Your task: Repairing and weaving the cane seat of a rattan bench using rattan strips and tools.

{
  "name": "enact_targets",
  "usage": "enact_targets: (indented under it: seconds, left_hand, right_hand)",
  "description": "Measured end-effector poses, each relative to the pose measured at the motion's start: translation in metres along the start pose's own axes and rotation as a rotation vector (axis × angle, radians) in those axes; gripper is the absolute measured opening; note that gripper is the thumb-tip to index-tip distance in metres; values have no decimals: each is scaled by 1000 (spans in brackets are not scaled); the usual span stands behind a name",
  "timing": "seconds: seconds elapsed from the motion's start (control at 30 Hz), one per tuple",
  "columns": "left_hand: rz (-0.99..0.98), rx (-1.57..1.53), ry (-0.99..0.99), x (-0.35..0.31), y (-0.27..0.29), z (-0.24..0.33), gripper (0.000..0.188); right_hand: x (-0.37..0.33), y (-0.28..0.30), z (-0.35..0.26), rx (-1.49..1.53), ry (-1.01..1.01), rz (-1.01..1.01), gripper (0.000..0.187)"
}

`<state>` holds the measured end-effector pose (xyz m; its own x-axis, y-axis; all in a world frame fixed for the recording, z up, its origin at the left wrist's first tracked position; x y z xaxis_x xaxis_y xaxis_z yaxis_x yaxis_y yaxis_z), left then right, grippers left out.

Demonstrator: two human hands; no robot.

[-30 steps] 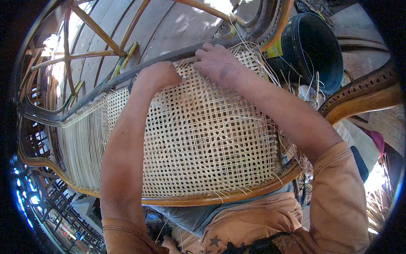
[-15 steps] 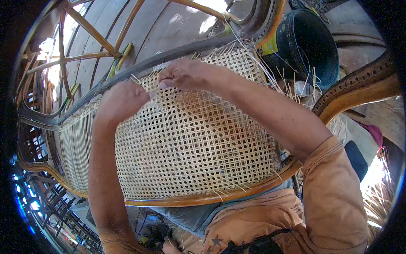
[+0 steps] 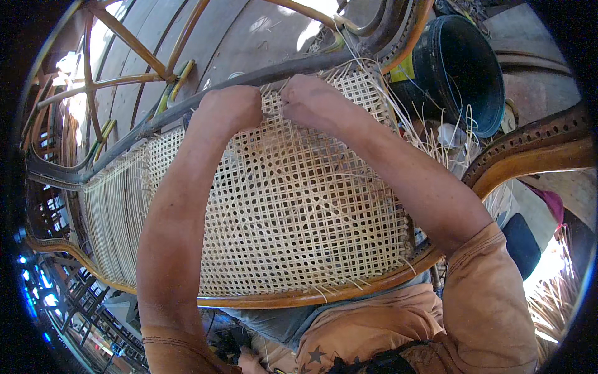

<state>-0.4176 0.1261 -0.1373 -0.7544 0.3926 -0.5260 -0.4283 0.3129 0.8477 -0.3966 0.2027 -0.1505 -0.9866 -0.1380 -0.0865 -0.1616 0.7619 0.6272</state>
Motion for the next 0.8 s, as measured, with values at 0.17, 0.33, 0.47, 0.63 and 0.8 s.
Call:
enact_targets:
  seconds: [0.17,0.33,0.47,0.63,0.8]
  left_hand:
    - [22,-80,40,-1,8,13,27]
    - [-66,-73,3,2,-10,10,30]
    - [83,-162,-42,1,-28,4,29]
    - [132,-214,79,1,-12,-4,30]
    - [37,-178,218,-10,-18,-41,34]
  right_hand:
    - [7,-6,17,-171,-113,-73,15]
    - [13,-12,19,-227,-124,-123,16]
    - [12,-14,21,-316,-120,-61,19]
    - [14,-17,6,-532,83,-87,22]
    - [6,-4,-6,-490,298,41,28]
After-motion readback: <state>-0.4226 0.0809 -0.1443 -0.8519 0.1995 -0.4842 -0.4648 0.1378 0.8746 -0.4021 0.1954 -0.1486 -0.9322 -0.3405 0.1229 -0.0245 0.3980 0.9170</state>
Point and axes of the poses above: each hand's wrist, its own x-axis towards the middle knuckle, its own y-axis out of the back of the hand, z = x × y, the point moved 10 cm from there along x, towards the middle knuckle, and after that the axes turned 15 degrees about z, right-handed, at the moved point
